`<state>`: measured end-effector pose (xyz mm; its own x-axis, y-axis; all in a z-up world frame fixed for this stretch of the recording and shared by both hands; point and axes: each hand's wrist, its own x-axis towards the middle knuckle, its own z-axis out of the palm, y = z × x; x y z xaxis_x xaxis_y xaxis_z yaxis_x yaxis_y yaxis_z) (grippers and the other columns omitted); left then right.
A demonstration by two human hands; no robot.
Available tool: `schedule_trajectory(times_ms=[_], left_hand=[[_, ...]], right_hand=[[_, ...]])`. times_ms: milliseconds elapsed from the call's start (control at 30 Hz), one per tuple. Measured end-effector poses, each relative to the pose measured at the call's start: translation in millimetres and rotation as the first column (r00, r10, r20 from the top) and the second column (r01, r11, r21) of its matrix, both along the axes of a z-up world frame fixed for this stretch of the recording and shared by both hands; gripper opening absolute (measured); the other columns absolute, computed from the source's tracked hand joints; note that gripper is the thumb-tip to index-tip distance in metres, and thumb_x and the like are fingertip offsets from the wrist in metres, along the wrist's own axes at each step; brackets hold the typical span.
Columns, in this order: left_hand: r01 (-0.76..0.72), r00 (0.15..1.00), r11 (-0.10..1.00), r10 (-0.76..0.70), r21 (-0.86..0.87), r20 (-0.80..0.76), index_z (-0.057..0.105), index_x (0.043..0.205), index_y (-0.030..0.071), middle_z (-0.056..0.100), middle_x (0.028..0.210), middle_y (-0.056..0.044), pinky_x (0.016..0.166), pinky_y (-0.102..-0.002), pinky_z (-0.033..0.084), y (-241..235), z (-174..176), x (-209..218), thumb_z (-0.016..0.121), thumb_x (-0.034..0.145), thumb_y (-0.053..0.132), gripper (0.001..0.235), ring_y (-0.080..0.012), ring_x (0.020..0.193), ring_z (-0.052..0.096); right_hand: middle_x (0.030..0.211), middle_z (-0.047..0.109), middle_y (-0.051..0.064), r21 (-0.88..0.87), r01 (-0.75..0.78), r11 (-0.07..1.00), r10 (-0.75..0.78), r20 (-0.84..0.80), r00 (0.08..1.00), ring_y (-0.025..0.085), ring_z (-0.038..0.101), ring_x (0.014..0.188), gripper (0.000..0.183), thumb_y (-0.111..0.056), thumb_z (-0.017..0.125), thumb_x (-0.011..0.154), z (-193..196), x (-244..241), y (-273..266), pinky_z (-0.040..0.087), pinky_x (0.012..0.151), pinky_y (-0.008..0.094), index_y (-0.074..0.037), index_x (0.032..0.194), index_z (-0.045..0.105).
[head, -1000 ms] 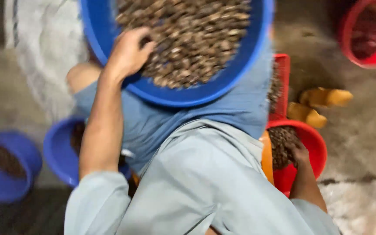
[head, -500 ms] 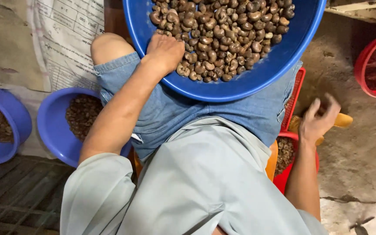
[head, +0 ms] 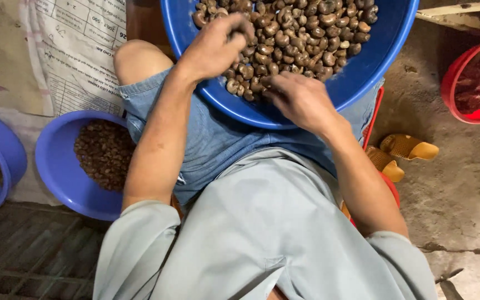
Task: The person sits on the floor and sorts cashew nuts by hand from a large blue basin into a smaller red basin. They repeatedly scoop handfuls of nuts, inspect them, and transfer the selected ones to the side container.
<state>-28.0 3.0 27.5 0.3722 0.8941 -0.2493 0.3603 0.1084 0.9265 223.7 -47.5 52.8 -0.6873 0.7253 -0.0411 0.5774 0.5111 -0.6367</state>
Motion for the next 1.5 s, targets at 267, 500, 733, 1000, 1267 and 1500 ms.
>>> schedule_trajectory(times_ms=[267,500,733,1000,1267,1500], left_hand=[[-0.368,0.782,0.917,0.395,-0.154,0.482,0.07,0.104,0.01,0.071,0.091,-0.005,0.061,-0.026,0.053,9,37,-12,0.054,0.097,0.034,0.029,-0.015,0.074,0.068],[-0.41,0.748,0.899,0.428,-0.154,0.507,0.072,0.099,0.007,0.068,0.081,-0.004,0.062,-0.023,0.054,11,38,-12,0.064,0.098,0.039,0.033,-0.0109,0.068,0.062],[-0.43,0.726,0.859,0.512,-0.277,0.459,0.069,0.095,0.012,0.067,0.081,0.001,0.05,-0.02,0.038,10,52,-13,0.062,0.094,0.043,0.032,-0.0083,0.064,0.062],[-0.47,0.689,0.812,0.583,-0.346,0.431,0.066,0.105,0.008,0.065,0.089,-0.004,0.067,-0.02,0.05,15,42,-4,0.057,0.107,0.022,0.017,-0.0112,0.076,0.061],[-0.501,0.712,0.809,0.587,-0.308,0.385,0.068,0.102,0.011,0.067,0.087,-0.001,0.064,-0.016,0.049,12,43,-4,0.061,0.106,0.024,0.017,-0.0071,0.071,0.058],[-0.464,0.757,0.852,0.523,-0.241,0.391,0.069,0.103,0.012,0.067,0.092,0.0,0.073,-0.019,0.052,12,37,-1,0.064,0.105,0.024,0.013,-0.0071,0.09,0.064]], right_hand=[[0.074,0.069,0.011,-0.254,-0.076,0.964,0.154,0.307,0.939,0.03,0.063,0.056,0.018,-0.026,0.058,0.107,-63,-57,11,0.052,0.053,0.044,-0.011,0.111,0.066],[0.065,0.057,0.006,-0.357,-0.025,0.934,0.193,0.444,0.875,0.021,0.053,0.053,0.035,-0.032,0.046,0.114,-82,-64,9,0.051,0.055,0.039,-0.012,0.086,0.052],[0.085,0.068,0.007,-0.602,0.224,0.766,-0.201,0.108,0.974,0.021,0.06,0.07,0.031,-0.034,0.053,0.104,-69,-48,15,0.053,0.068,0.037,-0.006,0.106,0.066],[0.08,0.068,0.004,-0.605,0.323,0.728,-0.556,-0.245,0.794,0.014,0.057,0.071,0.028,-0.029,0.058,0.096,-99,-89,40,0.055,0.067,0.032,-0.004,0.098,0.07],[0.083,0.075,0.018,-0.202,0.324,0.924,-0.331,-0.001,0.944,0.043,0.069,0.066,0.037,-0.031,0.054,0.098,-107,-137,36,0.049,0.058,0.057,-0.014,0.131,0.053],[0.072,0.073,0.016,0.011,0.244,0.97,-0.245,0.069,0.967,0.038,0.066,0.053,0.043,-0.018,0.046,0.098,-120,-137,34,0.047,0.047,0.055,-0.011,0.141,0.045]])
